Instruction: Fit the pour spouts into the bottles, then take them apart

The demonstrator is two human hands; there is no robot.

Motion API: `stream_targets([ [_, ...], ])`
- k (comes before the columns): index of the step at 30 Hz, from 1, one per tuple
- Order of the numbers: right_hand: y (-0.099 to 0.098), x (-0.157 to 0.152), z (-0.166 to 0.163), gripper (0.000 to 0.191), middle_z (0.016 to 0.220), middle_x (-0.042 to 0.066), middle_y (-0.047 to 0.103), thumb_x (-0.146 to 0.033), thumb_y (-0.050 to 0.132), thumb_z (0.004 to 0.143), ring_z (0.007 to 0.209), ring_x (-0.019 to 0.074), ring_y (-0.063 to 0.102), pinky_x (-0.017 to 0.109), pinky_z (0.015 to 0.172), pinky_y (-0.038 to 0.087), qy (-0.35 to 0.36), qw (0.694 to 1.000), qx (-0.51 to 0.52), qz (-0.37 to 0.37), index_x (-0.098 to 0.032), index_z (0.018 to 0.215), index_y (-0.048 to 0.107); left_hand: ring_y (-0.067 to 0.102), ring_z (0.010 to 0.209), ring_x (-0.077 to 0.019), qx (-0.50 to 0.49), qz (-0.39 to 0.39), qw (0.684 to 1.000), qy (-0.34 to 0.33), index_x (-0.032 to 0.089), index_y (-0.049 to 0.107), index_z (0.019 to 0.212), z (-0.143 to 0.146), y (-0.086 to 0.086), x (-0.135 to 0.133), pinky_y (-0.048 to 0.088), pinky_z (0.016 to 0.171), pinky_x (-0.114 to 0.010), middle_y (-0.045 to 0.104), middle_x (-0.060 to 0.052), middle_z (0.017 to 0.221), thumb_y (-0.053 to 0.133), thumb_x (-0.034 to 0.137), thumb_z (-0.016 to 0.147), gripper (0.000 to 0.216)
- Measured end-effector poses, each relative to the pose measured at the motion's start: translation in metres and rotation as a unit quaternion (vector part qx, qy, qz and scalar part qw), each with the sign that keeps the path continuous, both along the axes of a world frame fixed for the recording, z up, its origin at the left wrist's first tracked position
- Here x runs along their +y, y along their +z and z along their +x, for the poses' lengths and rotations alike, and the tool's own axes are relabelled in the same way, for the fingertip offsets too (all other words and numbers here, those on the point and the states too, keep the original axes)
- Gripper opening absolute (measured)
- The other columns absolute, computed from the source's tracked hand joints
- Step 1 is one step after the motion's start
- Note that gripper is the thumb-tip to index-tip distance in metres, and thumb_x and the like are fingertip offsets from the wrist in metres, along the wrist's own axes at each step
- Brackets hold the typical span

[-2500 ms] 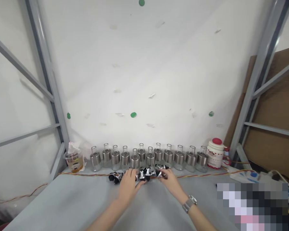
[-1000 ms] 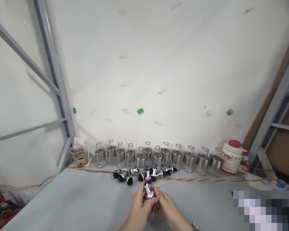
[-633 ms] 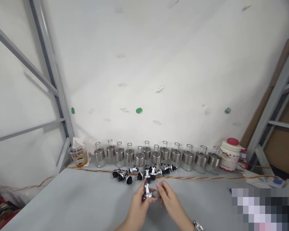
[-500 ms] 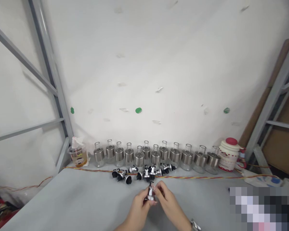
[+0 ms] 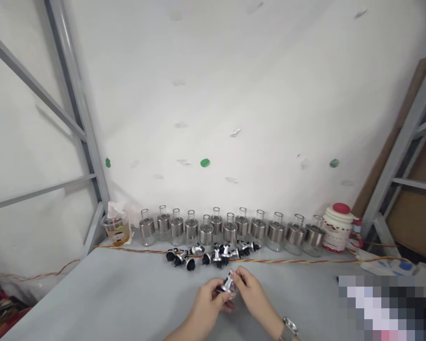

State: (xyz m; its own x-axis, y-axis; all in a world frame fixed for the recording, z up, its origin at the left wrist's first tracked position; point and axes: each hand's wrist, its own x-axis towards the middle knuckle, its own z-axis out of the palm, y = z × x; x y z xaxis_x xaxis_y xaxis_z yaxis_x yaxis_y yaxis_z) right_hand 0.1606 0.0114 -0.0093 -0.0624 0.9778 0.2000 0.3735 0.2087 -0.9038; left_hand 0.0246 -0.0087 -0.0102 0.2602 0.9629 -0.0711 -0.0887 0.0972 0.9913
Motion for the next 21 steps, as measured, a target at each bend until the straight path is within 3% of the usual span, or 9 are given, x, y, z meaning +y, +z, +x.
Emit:
stream_targets([
  [4, -0.006, 0.003, 0.001, 0.035, 0.050, -0.005, 0.041, -0.053, 0.040, 0.074, 0.051, 0.0148, 0.043, 0.025, 0.052, 0.036, -0.009, 1.000, 0.016, -0.009, -0.023, 0.055, 0.037, 0.062, 0.055, -0.0165, -0.027, -0.055, 0.998, 0.007, 0.014, 0.058, 0.075, 0.002, 0.004, 0.000, 0.051, 0.057, -0.030, 0.060, 0.000, 0.067, 0.070, 0.052, 0.048, 0.049],
  [7, -0.007, 0.010, 0.013, 0.034, 0.050, -0.004, 0.044, -0.052, 0.039, 0.074, 0.050, 0.0157, 0.045, 0.027, 0.052, 0.037, -0.068, 0.997, 0.011, 0.019, -0.023, 0.056, 0.039, 0.062, 0.054, -0.0168, -0.017, -0.086, 0.996, 0.015, 0.014, 0.057, 0.071, 0.000, 0.006, 0.003, 0.051, 0.057, -0.031, 0.060, 0.000, 0.064, 0.070, 0.057, 0.042, 0.053],
  [10, -0.010, 0.021, 0.032, 0.027, 0.053, -0.002, 0.050, -0.047, 0.042, 0.073, 0.053, 0.0170, 0.049, 0.028, 0.054, 0.038, -0.118, 0.992, -0.013, 0.047, -0.022, 0.063, 0.045, 0.061, 0.054, -0.0159, -0.013, -0.065, 0.996, 0.057, 0.014, 0.057, 0.069, -0.005, 0.007, 0.007, 0.050, 0.056, -0.030, 0.062, -0.001, 0.066, 0.073, 0.053, 0.041, 0.051],
  [16, -0.024, 0.034, 0.051, 0.009, 0.064, 0.003, 0.058, -0.028, 0.049, 0.065, 0.062, 0.0193, 0.054, 0.030, 0.061, 0.041, -0.076, 0.992, -0.081, 0.059, -0.019, 0.062, 0.053, 0.060, 0.056, -0.0145, -0.034, 0.004, 0.996, 0.081, 0.014, 0.059, 0.075, -0.008, 0.004, 0.009, 0.049, 0.056, -0.026, 0.062, 0.000, 0.066, 0.077, 0.041, 0.044, 0.045],
  [21, -0.028, 0.034, 0.050, 0.011, 0.069, 0.003, 0.057, -0.023, 0.051, 0.064, 0.066, 0.0198, 0.053, 0.031, 0.064, 0.041, -0.065, 0.991, -0.093, 0.069, -0.017, 0.068, 0.059, 0.060, 0.058, -0.0158, -0.007, 0.009, 0.997, 0.077, 0.012, 0.060, 0.080, -0.006, -0.002, 0.007, 0.049, 0.052, -0.026, 0.062, -0.002, 0.066, 0.076, 0.036, 0.047, 0.044],
])
